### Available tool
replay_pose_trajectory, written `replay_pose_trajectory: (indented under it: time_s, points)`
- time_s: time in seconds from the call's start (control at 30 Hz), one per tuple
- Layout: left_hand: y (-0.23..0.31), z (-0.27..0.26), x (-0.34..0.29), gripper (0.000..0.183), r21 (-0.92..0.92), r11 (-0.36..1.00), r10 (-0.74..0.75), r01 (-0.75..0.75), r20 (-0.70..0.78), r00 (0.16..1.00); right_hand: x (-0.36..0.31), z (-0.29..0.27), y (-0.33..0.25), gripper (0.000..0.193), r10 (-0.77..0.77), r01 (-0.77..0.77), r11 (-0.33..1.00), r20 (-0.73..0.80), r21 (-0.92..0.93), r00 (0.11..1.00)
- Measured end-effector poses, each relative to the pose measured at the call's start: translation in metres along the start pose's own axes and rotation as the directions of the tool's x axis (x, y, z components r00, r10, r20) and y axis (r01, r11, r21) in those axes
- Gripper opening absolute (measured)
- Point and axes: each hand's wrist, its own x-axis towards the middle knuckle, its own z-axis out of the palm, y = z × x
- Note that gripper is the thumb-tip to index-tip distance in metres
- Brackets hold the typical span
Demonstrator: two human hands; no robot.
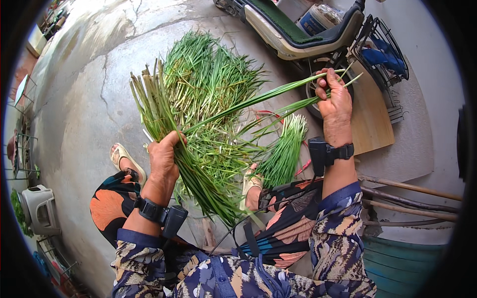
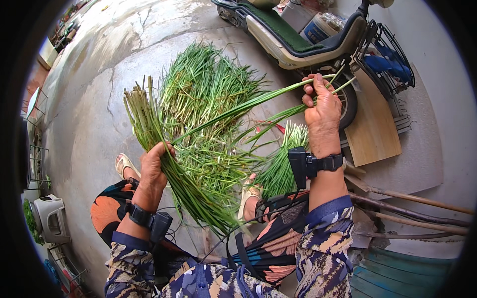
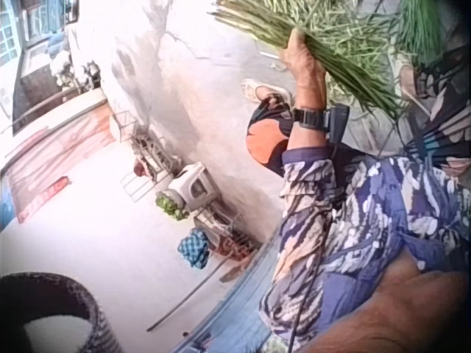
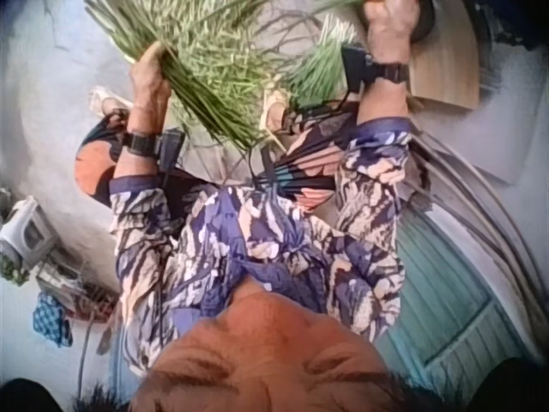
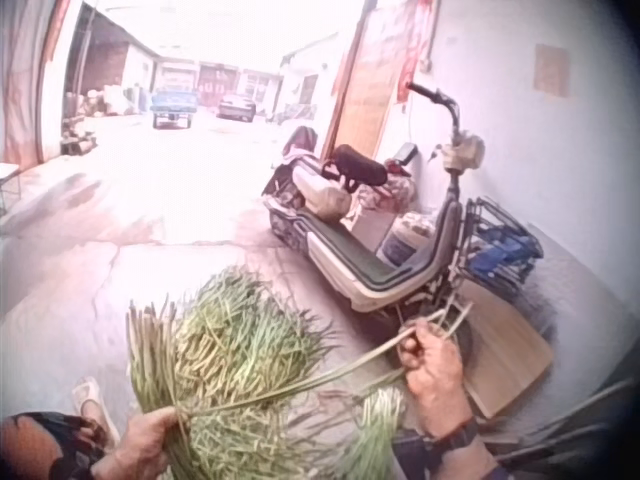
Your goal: The person is sorting and cleaning a large pile of green chives by hand in an outdoor courtyard.
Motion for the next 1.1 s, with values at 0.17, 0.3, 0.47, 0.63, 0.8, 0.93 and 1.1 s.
replay_pose_trajectory:
  time_s: [0.17, 0.3, 0.47, 0.63, 0.8, 0.93, 1.1]
  points:
    - [0.017, 0.030, -0.018, 0.009, 0.449, 0.879, 0.090, -0.163, 0.179, 0.980, 0.006, -0.032, -0.009, 0.014, -0.056, 0.053, 0.997, -0.060, -0.057, 0.997]
    - [0.013, 0.040, -0.020, 0.005, 0.561, 0.789, 0.023, -0.250, 0.380, 0.925, 0.011, -0.059, -0.005, 0.013, -0.027, 0.011, 0.993, -0.138, -0.115, 0.990]
    - [0.005, 0.050, -0.016, 0.006, 0.661, 0.666, -0.059, -0.345, 0.509, 0.859, 0.014, -0.086, 0.002, 0.012, 0.037, -0.057, 0.993, -0.185, -0.103, 0.982]
    - [-0.015, 0.028, -0.001, 0.010, 0.795, 0.274, 0.098, -0.541, 0.537, 0.838, 0.022, -0.155, -0.020, 0.018, 0.028, -0.055, 0.993, -0.238, -0.104, 0.971]
    - [-0.004, 0.012, 0.004, 0.019, 0.680, 0.709, 0.012, -0.186, 0.253, 0.967, 0.010, -0.196, 0.012, 0.018, 0.126, -0.230, 0.958, -0.467, -0.174, 0.875]
    - [0.001, 0.013, 0.006, 0.022, 0.566, 0.820, -0.027, -0.083, 0.183, 0.983, 0.008, -0.228, 0.047, 0.018, 0.111, -0.428, 0.815, -0.620, -0.391, 0.777]
    - [0.007, 0.002, 0.013, 0.024, 0.542, 0.839, -0.011, -0.049, 0.106, 0.994, 0.004, -0.246, 0.094, 0.021, 0.287, -0.672, 0.570, -0.652, -0.473, 0.702]
